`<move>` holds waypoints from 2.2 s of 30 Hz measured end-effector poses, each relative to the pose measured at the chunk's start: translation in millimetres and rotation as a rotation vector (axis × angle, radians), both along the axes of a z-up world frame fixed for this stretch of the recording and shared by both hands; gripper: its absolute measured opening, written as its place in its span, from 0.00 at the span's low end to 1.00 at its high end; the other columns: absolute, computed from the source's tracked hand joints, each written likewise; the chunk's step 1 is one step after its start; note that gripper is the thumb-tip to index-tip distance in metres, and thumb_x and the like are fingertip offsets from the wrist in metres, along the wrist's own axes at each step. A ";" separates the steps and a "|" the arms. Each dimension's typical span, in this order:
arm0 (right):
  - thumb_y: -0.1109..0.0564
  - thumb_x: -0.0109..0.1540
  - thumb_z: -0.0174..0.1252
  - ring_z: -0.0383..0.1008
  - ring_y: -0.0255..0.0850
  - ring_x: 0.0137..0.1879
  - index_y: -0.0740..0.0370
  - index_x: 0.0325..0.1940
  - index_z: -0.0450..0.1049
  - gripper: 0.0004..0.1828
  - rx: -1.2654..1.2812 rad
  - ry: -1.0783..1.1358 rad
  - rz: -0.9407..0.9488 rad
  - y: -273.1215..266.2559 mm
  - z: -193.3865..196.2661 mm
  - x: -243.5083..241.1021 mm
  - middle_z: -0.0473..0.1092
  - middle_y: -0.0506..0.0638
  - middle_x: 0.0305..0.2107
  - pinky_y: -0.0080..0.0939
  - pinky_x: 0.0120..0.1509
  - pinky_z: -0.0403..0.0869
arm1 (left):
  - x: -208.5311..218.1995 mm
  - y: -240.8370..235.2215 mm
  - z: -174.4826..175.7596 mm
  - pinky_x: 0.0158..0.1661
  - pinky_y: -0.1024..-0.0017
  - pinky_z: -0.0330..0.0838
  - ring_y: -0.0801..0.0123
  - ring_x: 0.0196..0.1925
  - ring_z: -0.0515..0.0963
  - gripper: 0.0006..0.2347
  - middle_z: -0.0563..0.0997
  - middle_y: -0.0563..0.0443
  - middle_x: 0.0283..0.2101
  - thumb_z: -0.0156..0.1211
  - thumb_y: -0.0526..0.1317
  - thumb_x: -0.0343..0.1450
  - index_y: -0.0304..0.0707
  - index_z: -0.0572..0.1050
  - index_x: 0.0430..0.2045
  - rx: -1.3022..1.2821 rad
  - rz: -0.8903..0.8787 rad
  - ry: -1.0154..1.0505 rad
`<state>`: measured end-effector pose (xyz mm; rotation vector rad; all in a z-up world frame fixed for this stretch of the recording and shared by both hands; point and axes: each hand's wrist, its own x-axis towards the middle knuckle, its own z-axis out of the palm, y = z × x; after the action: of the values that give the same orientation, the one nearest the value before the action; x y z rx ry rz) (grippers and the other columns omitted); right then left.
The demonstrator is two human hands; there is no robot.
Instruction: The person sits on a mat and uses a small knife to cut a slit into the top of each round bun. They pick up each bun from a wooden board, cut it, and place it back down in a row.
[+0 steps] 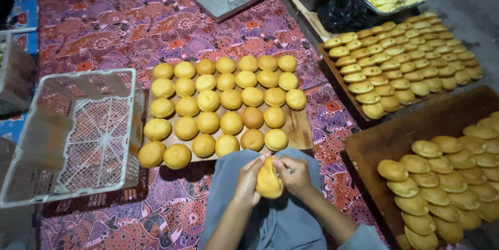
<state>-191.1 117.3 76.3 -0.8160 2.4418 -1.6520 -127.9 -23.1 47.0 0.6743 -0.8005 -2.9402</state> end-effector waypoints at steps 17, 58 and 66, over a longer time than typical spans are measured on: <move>0.62 0.64 0.60 0.73 0.50 0.24 0.64 0.29 0.75 0.08 0.078 0.368 -0.298 56.3 -51.3 -64.7 0.72 0.55 0.19 0.47 0.29 0.70 | -84.2 66.5 -56.2 0.52 0.67 0.77 0.62 0.51 0.83 0.16 0.83 0.42 0.51 0.51 0.38 0.75 0.25 0.75 0.54 -0.063 -0.085 -0.190; 0.58 0.68 0.60 0.71 0.46 0.25 0.60 0.53 0.73 0.10 0.077 -0.487 -0.911 322.6 -185.3 30.3 0.71 0.58 0.20 0.50 0.35 0.70 | -320.7 24.9 -96.5 0.67 0.34 0.49 0.41 0.70 0.61 0.28 0.65 0.38 0.67 0.63 0.53 0.66 0.43 0.70 0.60 -1.996 -0.472 0.357; 0.61 0.64 0.58 0.72 0.23 0.35 0.63 0.52 0.77 0.12 -0.104 -0.351 -0.619 212.8 -143.1 -6.3 0.77 0.41 0.31 0.27 0.39 0.71 | -353.8 14.4 -104.4 0.60 0.34 0.56 0.42 0.66 0.67 0.33 0.70 0.35 0.63 0.69 0.54 0.64 0.38 0.64 0.60 -2.117 -0.503 -0.007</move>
<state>-197.4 330.1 -66.8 0.2592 2.4925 -1.8994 -481.7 -8.8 -57.3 0.1309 -3.0681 -0.6863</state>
